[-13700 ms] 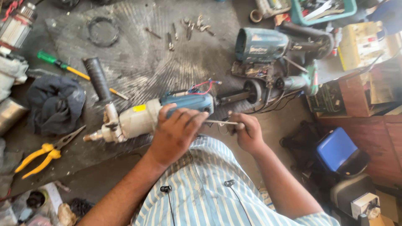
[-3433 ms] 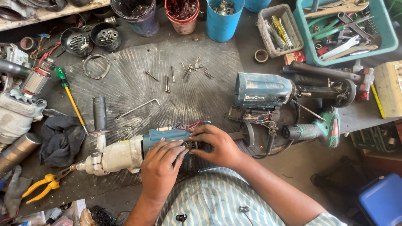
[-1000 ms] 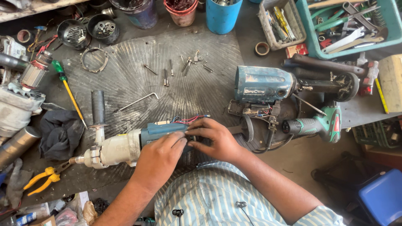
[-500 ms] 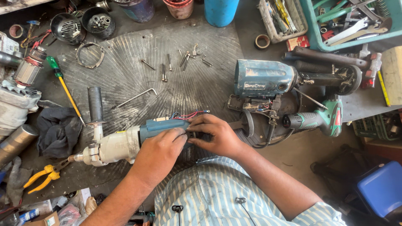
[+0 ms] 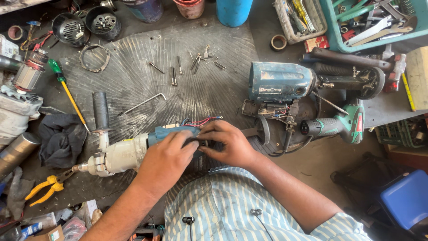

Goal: The person repairs an electric power tool on a cluttered workbench. They pull the motor housing off the tool body, handle the armature and housing, fit the housing back onto the tool, and use a hex key to tighten screws on the casing.

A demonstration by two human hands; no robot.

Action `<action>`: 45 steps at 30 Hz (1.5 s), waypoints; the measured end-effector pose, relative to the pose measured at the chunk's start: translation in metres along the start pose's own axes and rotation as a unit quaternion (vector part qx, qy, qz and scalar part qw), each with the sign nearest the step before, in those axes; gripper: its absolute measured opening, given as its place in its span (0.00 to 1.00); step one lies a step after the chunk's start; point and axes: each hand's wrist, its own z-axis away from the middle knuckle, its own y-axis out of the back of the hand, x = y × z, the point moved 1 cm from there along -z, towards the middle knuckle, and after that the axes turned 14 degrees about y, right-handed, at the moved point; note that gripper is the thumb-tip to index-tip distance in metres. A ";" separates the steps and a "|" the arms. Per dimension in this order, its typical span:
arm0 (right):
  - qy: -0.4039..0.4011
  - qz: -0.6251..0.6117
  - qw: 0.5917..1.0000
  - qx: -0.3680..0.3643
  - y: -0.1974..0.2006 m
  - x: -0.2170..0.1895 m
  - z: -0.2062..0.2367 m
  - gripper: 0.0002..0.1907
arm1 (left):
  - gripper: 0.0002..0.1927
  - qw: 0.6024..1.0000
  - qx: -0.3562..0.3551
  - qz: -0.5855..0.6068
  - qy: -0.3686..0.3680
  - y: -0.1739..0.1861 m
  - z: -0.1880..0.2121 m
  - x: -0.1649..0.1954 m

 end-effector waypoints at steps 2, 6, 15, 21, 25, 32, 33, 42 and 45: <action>-0.009 0.002 1.000 -0.004 0.000 -0.001 0.000 0.18 | 0.12 0.999 0.021 0.030 0.004 -0.001 0.003 -0.003; -0.001 0.000 1.000 -0.010 0.002 -0.002 -0.001 0.20 | 0.12 0.997 0.052 0.051 -0.006 -0.007 0.008 -0.005; 0.003 0.010 1.000 -0.010 0.001 -0.002 -0.003 0.19 | 0.11 1.000 0.009 0.001 -0.013 -0.004 0.005 0.000; 0.018 0.016 1.000 -0.004 -0.001 -0.005 -0.005 0.18 | 0.12 1.000 0.013 -0.017 -0.008 0.002 0.004 0.000; 0.007 0.000 1.000 -0.009 0.001 -0.004 -0.007 0.20 | 0.10 0.998 0.048 0.030 0.000 -0.003 0.008 -0.002; -0.009 0.000 1.000 -0.013 0.003 -0.001 -0.004 0.22 | 0.11 0.999 0.026 0.033 -0.014 -0.008 0.007 -0.008; -0.008 -0.002 1.000 -0.012 0.003 -0.001 -0.003 0.22 | 0.10 0.999 0.020 0.032 -0.013 -0.008 0.007 -0.009; -0.007 0.000 1.000 -0.011 0.004 0.001 -0.001 0.21 | 0.11 0.999 0.006 0.029 -0.016 -0.007 0.006 -0.005; 0.000 -0.002 1.000 -0.009 0.004 0.001 0.000 0.21 | 0.10 1.000 0.006 0.030 0.001 -0.007 0.009 0.001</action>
